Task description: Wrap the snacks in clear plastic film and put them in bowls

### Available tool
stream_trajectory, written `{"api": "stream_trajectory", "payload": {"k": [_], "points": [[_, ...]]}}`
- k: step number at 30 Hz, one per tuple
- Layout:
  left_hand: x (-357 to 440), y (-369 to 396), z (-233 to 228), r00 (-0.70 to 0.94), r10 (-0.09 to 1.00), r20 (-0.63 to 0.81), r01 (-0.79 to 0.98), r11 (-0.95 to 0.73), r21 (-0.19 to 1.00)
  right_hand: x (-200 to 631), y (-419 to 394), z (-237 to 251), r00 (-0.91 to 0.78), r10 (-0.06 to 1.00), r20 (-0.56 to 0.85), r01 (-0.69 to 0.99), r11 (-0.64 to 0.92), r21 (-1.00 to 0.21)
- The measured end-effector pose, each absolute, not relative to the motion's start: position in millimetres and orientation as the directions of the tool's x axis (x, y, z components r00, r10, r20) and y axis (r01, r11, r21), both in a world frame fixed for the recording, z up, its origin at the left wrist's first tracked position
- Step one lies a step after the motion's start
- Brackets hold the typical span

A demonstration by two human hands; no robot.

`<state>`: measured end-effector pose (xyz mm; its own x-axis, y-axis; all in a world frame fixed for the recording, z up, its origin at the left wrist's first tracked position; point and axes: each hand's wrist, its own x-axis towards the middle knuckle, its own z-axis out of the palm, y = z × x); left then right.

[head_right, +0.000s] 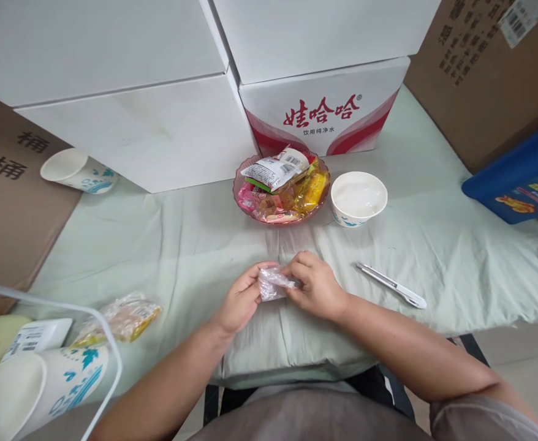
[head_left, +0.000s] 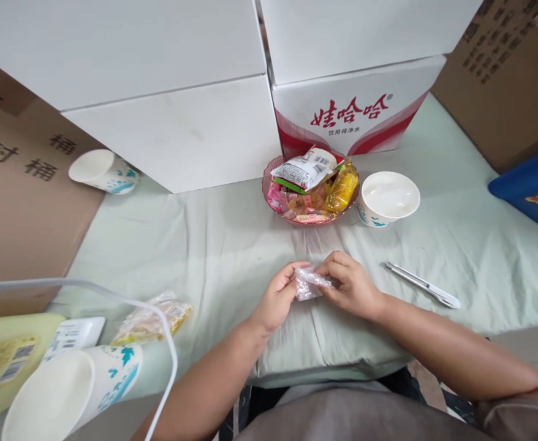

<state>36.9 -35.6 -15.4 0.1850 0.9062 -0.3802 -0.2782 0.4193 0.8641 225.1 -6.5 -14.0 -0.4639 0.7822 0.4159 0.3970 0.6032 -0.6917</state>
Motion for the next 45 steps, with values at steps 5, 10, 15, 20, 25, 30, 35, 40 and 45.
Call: {"api": "stream_trajectory", "payload": {"k": [5,10,15,20,25,30,35,40,45], "points": [[36.2,-37.1,-10.9,0.281,0.902,-0.327,-0.394,0.419,0.818,224.3,-5.8,-14.3,-0.433,0.819,0.378,0.394,0.549,-0.737],[38.0,-36.5,-10.6,0.253,0.920,-0.298,-0.285,0.365,0.886,224.4,-3.5,-15.1,-0.419,0.811,0.407,0.370,0.562,-0.740],[40.2,-34.6,-9.7,0.142,0.945,-0.294,-0.201,0.319,0.926,224.5,-3.3,-12.1,-0.386,0.829,0.405,0.353,0.538,-0.766],[40.8,-32.7,-8.2,0.090,0.950,-0.298,-0.162,0.309,0.937,224.7,-2.2,-13.4,-0.312,0.880,0.358,0.349,0.457,-0.818],[37.4,-34.1,-17.3,0.096,0.963,-0.251,-0.190,0.265,0.945,225.2,-1.0,-17.5,-0.348,0.898,0.270,0.262,0.370,-0.891],[35.5,-32.7,-22.7,0.033,0.971,-0.237,-0.207,0.239,0.949,224.3,-4.3,-15.6,-0.351,0.912,0.215,0.223,0.304,-0.926],[38.6,-32.5,-17.8,0.060,0.970,-0.235,-0.144,0.241,0.960,222.3,-4.7,-16.2,-0.485,0.866,0.122,0.121,0.204,-0.971],[38.7,-31.4,-17.6,-0.020,0.980,-0.196,-0.128,0.192,0.973,220.4,-0.3,-24.8,-0.425,0.902,0.083,0.195,0.180,-0.964],[34.3,-26.0,-23.3,-0.090,0.978,-0.187,-0.140,0.173,0.975,222.4,2.8,-23.3,-0.404,0.899,0.170,0.226,0.279,-0.933]]}}
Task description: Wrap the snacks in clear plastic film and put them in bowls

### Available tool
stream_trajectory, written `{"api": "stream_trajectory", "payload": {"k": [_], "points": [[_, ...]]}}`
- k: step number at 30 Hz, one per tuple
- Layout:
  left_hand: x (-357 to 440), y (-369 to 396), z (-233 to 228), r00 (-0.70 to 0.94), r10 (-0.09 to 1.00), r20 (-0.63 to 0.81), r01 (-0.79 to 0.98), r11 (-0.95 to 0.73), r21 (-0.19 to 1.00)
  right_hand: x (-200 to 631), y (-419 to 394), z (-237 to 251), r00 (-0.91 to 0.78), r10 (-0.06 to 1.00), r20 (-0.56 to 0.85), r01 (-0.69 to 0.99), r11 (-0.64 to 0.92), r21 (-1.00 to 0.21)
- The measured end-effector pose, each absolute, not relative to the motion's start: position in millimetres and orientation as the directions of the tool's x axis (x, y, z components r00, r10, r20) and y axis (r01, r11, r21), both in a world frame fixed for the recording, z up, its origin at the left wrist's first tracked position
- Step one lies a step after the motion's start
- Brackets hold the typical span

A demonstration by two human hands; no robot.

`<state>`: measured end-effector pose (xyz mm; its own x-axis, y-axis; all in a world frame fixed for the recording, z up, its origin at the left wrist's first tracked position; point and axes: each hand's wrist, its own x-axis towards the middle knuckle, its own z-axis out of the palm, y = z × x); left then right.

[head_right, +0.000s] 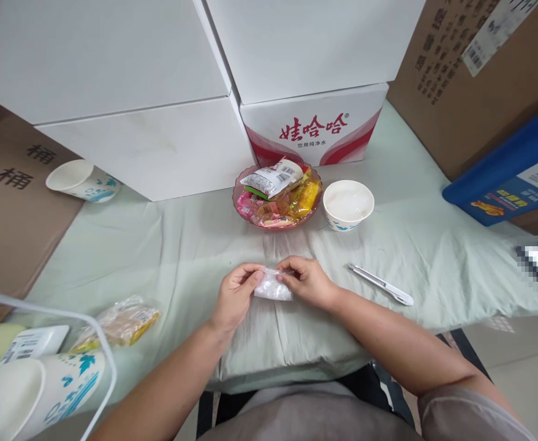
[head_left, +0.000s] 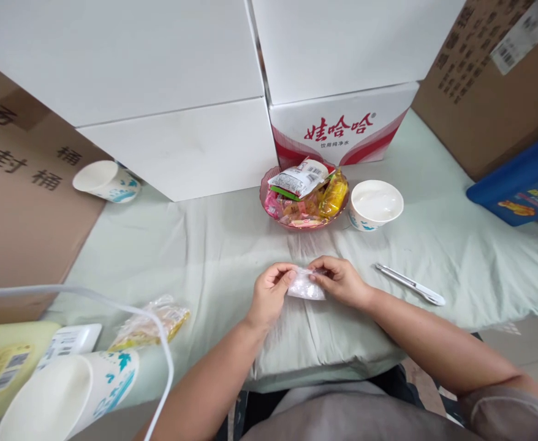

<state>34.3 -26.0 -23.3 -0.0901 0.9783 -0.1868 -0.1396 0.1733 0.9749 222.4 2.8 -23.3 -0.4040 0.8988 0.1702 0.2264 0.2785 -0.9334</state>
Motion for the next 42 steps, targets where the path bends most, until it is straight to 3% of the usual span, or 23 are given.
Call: {"api": "stream_trajectory", "payload": {"k": [2,5,8,11,14,16,19,21,23,25,28,30,33,35,38,42], "points": [[33.1,-23.6,-23.8,-0.134,0.972,-0.194,-0.128,0.177,0.976,225.6,1.9,-16.3,-0.361,0.875,0.322,0.296,0.435,-0.850],[32.7,-21.4,-22.2,-0.162,0.964,-0.210,-0.099,0.195,0.976,227.2,-4.9,-5.0,-0.443,0.687,0.576,0.373,0.725,-0.579],[33.0,-21.6,-19.8,-0.074,0.972,-0.221,-0.123,0.211,0.970,223.5,-13.4,0.5,-0.622,0.513,0.592,0.380,0.859,-0.345],[32.1,-22.4,-17.2,0.035,0.976,-0.213,-0.198,0.215,0.956,228.9,-7.6,8.4,-0.643,0.481,0.596,0.403,0.874,-0.271],[30.6,-22.1,-14.4,0.060,0.982,-0.181,-0.186,0.189,0.964,257.1,23.6,32.1,-0.461,0.511,0.725,0.521,0.818,-0.245],[30.1,-21.6,-12.9,0.051,0.984,-0.169,-0.105,0.173,0.979,282.9,54.0,52.3,-0.282,0.543,0.791,0.705,0.677,-0.214],[30.2,-21.2,-12.5,0.085,0.981,-0.174,0.031,0.171,0.985,313.0,95.4,70.2,-0.203,0.644,0.738,0.875,0.458,-0.159],[30.3,-21.2,-13.9,0.124,0.979,-0.159,0.091,0.149,0.985,321.3,112.3,68.7,-0.275,0.812,0.514,0.915,0.385,-0.120],[30.3,-20.9,-16.1,0.168,0.978,-0.128,0.141,0.104,0.985,322.1,120.5,61.0,-0.317,0.930,0.187,0.936,0.339,-0.098],[30.5,-20.3,-17.8,0.213,0.974,-0.079,0.202,0.035,0.979,319.9,123.4,54.4,-0.314,0.947,-0.061,0.947,0.308,-0.091],[31.4,-19.5,-17.7,0.267,0.964,0.012,0.313,-0.099,0.944,315.6,120.6,56.1,-0.337,0.921,-0.197,0.941,0.327,-0.082],[31.9,-19.6,-16.0,0.291,0.955,0.062,0.383,-0.176,0.907,312.1,110.3,63.6,-0.353,0.926,-0.131,0.936,0.350,-0.041],[31.3,-20.8,-13.9,0.334,0.939,0.084,0.460,-0.240,0.855,308.0,76.0,72.5,-0.322,0.907,0.271,0.942,0.336,-0.005],[30.9,-22.3,-14.6,0.364,0.927,0.089,0.485,-0.270,0.832,309.1,43.4,68.6,-0.304,0.843,0.443,0.924,0.374,-0.077],[32.6,-25.2,-17.9,0.405,0.908,0.103,0.511,-0.319,0.798,317.3,-5.6,42.1,-0.274,0.844,0.461,0.916,0.376,-0.142],[36.0,-29.3,-15.0,0.450,0.886,0.113,0.548,-0.374,0.748,329.6,-47.9,-9.4,-0.097,0.942,0.322,0.993,0.115,-0.037]]}}
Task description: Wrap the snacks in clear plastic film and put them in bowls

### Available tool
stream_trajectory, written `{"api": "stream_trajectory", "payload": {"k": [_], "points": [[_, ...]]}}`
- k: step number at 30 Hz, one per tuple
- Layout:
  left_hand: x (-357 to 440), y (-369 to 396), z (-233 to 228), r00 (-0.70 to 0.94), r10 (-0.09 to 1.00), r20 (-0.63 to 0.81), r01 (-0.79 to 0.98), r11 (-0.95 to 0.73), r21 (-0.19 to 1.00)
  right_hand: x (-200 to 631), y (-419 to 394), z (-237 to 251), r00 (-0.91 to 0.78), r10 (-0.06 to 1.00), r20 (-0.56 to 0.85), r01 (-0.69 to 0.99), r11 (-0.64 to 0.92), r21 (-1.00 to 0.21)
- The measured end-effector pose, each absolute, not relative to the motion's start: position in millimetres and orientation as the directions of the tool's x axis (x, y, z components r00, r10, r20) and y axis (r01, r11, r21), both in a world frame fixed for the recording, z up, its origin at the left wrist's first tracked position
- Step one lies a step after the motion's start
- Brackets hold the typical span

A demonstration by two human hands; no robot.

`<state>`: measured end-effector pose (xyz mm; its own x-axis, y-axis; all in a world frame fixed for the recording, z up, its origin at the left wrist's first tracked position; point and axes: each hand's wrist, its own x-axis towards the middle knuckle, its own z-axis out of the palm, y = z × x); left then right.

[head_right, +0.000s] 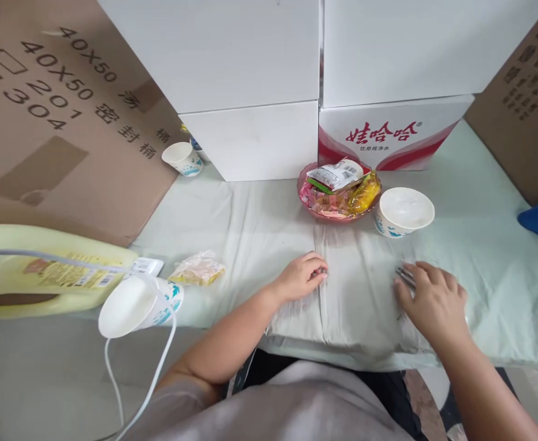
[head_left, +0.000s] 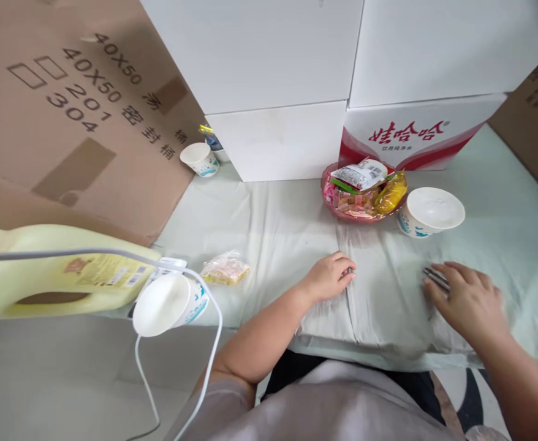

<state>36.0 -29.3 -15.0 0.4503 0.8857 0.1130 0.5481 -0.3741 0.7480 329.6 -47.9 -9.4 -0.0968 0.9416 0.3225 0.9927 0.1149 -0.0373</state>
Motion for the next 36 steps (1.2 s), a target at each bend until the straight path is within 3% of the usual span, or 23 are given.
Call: {"api": "stream_trajectory", "payload": {"k": [4,7,10,13,15,17,19,23,25,29,36], "points": [[16.1,-39.6,9.1,0.374,0.902,0.215,0.736,-0.429,0.523,332.6,-62.2,-35.1,-0.074,0.940,0.332,0.993,0.099,-0.060],[-24.5,-58.1,33.0,0.024,0.965,0.261,0.949,-0.104,0.299,331.4,-64.2,-36.1,-0.085,0.929,0.361,0.988,0.125,-0.089],[-74.4,-82.1,48.6,-0.222,0.968,0.117,0.973,0.211,0.095,330.3,-64.2,-34.7,-0.081,0.928,0.364,0.987,0.126,-0.101],[-112.7,-99.0,50.3,-0.321,0.943,-0.093,0.946,0.314,-0.087,330.0,-64.2,-35.8,-0.079,0.924,0.374,0.987,0.125,-0.099],[-124.9,-101.4,45.4,-0.358,0.916,-0.182,0.931,0.337,-0.137,330.0,-64.2,-36.8,-0.083,0.923,0.375,0.988,0.124,-0.087],[-125.2,-96.8,39.6,-0.364,0.915,-0.177,0.929,0.342,-0.140,330.1,-64.1,-37.0,-0.086,0.925,0.371,0.990,0.122,-0.075],[-113.7,-87.8,36.3,-0.324,0.941,-0.097,0.946,0.319,-0.064,330.0,-64.0,-36.5,-0.090,0.927,0.364,0.990,0.122,-0.067],[-61.1,-65.3,40.3,-0.237,0.960,0.149,0.945,0.192,0.266,330.1,-64.2,-35.6,-0.095,0.926,0.365,0.990,0.127,-0.065],[-26.7,-53.0,43.1,-0.086,0.969,0.233,0.934,-0.003,0.358,330.5,-64.4,-35.9,-0.096,0.926,0.365,0.990,0.127,-0.062],[32.9,-27.6,36.0,0.145,0.926,0.348,0.873,-0.285,0.395,331.2,-64.9,-36.3,-0.102,0.924,0.368,0.989,0.133,-0.060],[65.0,-19.0,1.5,0.330,0.905,0.269,0.844,-0.411,0.345,330.0,-65.3,-33.9,-0.092,0.933,0.349,0.989,0.126,-0.075]]}}
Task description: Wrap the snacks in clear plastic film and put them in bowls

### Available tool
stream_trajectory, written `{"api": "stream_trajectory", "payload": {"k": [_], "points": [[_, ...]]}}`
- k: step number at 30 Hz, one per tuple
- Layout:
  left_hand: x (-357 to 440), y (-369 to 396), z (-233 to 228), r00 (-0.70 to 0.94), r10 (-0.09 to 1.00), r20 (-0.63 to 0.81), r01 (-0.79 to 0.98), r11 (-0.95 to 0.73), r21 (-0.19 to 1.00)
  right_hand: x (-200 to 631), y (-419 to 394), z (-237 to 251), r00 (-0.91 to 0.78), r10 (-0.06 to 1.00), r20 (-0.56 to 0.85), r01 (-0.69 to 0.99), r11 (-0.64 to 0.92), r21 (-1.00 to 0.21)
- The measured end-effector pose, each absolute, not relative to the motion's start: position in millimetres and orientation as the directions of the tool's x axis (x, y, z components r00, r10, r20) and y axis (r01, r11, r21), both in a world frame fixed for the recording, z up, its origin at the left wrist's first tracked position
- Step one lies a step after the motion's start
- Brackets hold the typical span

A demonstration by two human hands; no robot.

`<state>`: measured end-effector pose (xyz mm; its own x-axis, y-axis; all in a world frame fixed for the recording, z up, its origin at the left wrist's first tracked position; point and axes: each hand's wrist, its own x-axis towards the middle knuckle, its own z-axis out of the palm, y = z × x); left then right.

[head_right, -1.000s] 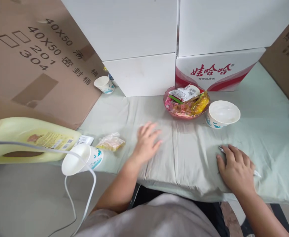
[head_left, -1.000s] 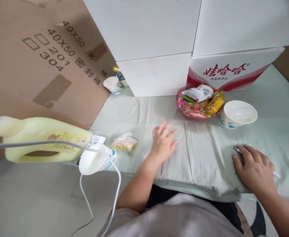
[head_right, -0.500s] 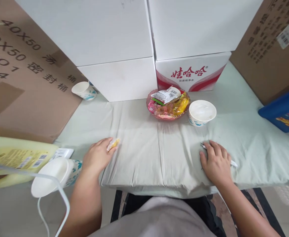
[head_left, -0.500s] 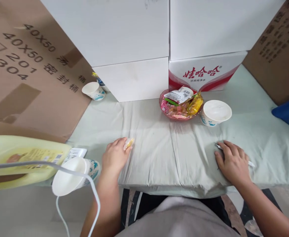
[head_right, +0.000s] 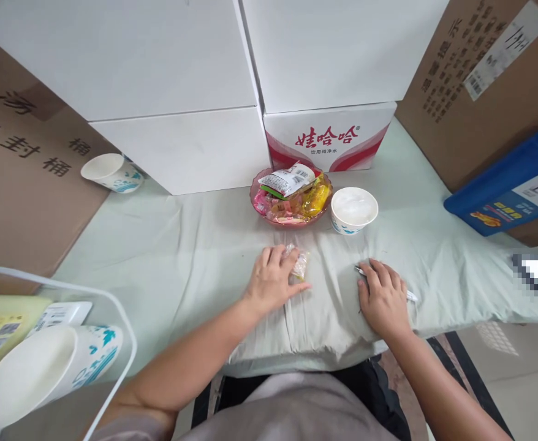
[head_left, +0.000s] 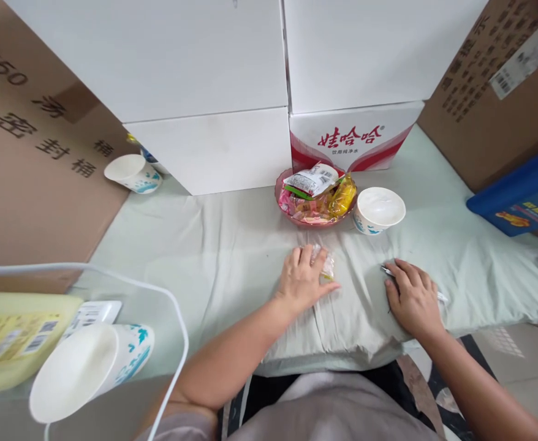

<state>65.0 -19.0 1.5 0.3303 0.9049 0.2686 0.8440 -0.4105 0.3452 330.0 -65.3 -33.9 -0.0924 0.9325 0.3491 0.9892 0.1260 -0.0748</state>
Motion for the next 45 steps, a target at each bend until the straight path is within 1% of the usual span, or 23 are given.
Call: {"api": "stream_trajectory", "payload": {"k": [1,3,5,7,8,10,12,13,16,18,20,23,27,29,31,33,35,37,38,40,42,44,45], "points": [[62.8,-21.2,0.3,0.365,0.885,0.289,0.802,-0.457,0.385,330.7,-65.0,-34.1,-0.091,0.932,0.352,0.989,0.127,-0.080],[55.8,-23.8,1.0,0.376,0.854,0.360,0.677,-0.518,0.523,333.2,-64.0,-34.5,-0.090,0.925,0.369,0.984,0.138,-0.108],[47.8,-22.6,2.8,0.288,0.871,0.398,0.520,-0.491,0.699,335.2,-62.3,-33.5,-0.094,0.917,0.388,0.971,0.170,-0.167],[41.8,-17.5,2.3,0.160,0.926,0.343,0.364,-0.378,0.851,332.7,-59.6,-29.1,-0.102,0.909,0.403,0.943,0.217,-0.252],[40.0,-14.0,0.8,0.113,0.951,0.289,0.296,-0.310,0.904,328.4,-57.8,-25.3,-0.109,0.904,0.413,0.922,0.247,-0.297],[38.5,-6.7,-4.3,0.078,0.980,0.184,0.187,-0.195,0.963,312.6,-53.3,-14.9,-0.142,0.883,0.448,0.864,0.331,-0.379],[38.5,-0.4,-10.2,0.088,0.988,0.124,0.126,-0.134,0.983,288.3,-47.5,-3.0,-0.220,0.845,0.487,0.795,0.445,-0.413],[38.5,2.0,-12.8,0.096,0.989,0.112,0.108,-0.122,0.987,274.5,-44.1,2.6,-0.277,0.824,0.495,0.766,0.500,-0.404],[37.1,5.9,-17.1,0.133,0.985,0.112,0.074,-0.122,0.990,236.6,-33.9,13.7,-0.455,0.763,0.460,0.743,0.610,-0.276],[35.3,6.9,-17.7,0.161,0.980,0.118,0.068,-0.130,0.989,222.9,-28.7,16.0,-0.549,0.739,0.391,0.740,0.647,-0.184],[33.5,7.3,-17.7,0.190,0.974,0.122,0.082,-0.140,0.987,223.3,-25.8,15.0,-0.591,0.743,0.315,0.745,0.652,-0.142],[32.5,7.3,-18.0,0.229,0.965,0.125,0.120,-0.155,0.981,248.3,-24.4,8.5,-0.542,0.795,0.271,0.799,0.588,-0.127],[36.4,4.1,-16.6,0.284,0.943,0.172,0.220,-0.239,0.946,290.6,-24.5,-2.5,-0.331,0.888,0.320,0.920,0.379,-0.100],[39.9,1.3,-14.5,0.297,0.935,0.192,0.282,-0.278,0.918,295.9,-27.2,-4.0,-0.238,0.890,0.390,0.940,0.312,-0.139],[43.0,-0.7,-12.2,0.283,0.942,0.181,0.274,-0.260,0.926,285.9,-31.6,-2.1,-0.226,0.861,0.456,0.897,0.366,-0.247],[43.6,-0.4,-10.5,0.271,0.956,0.111,0.153,-0.157,0.976,266.0,-35.7,0.9,-0.281,0.835,0.473,0.801,0.475,-0.364],[40.1,3.4,-9.2,0.297,0.955,0.009,-0.031,0.001,1.000,246.0,-37.2,2.2,-0.328,0.834,0.444,0.730,0.522,-0.442],[31.8,10.8,-7.3,0.332,0.940,-0.072,-0.200,0.145,0.969,235.0,-35.4,1.0,-0.323,0.857,0.401,0.705,0.501,-0.502],[26.2,15.4,-6.0,0.329,0.940,-0.095,-0.264,0.188,0.946,234.1,-33.6,-0.2,-0.309,0.870,0.385,0.696,0.482,-0.531],[14.2,24.6,-2.6,0.262,0.958,-0.113,-0.342,0.202,0.918,239.8,-29.8,-2.7,-0.281,0.888,0.365,0.682,0.452,-0.575],[4.2,31.6,0.6,0.158,0.982,-0.103,-0.331,0.151,0.931,249.7,-28.1,-3.6,-0.239,0.897,0.372,0.690,0.426,-0.585],[-0.8,34.4,2.8,0.094,0.991,-0.091,-0.235,0.111,0.966,255.6,-29.7,-2.4,-0.177,0.898,0.403,0.706,0.401,-0.584],[-1.1,34.1,3.2,0.094,0.991,-0.096,-0.172,0.111,0.979,255.3,-31.4,-1.3,-0.156,0.894,0.420,0.705,0.398,-0.586]]}}
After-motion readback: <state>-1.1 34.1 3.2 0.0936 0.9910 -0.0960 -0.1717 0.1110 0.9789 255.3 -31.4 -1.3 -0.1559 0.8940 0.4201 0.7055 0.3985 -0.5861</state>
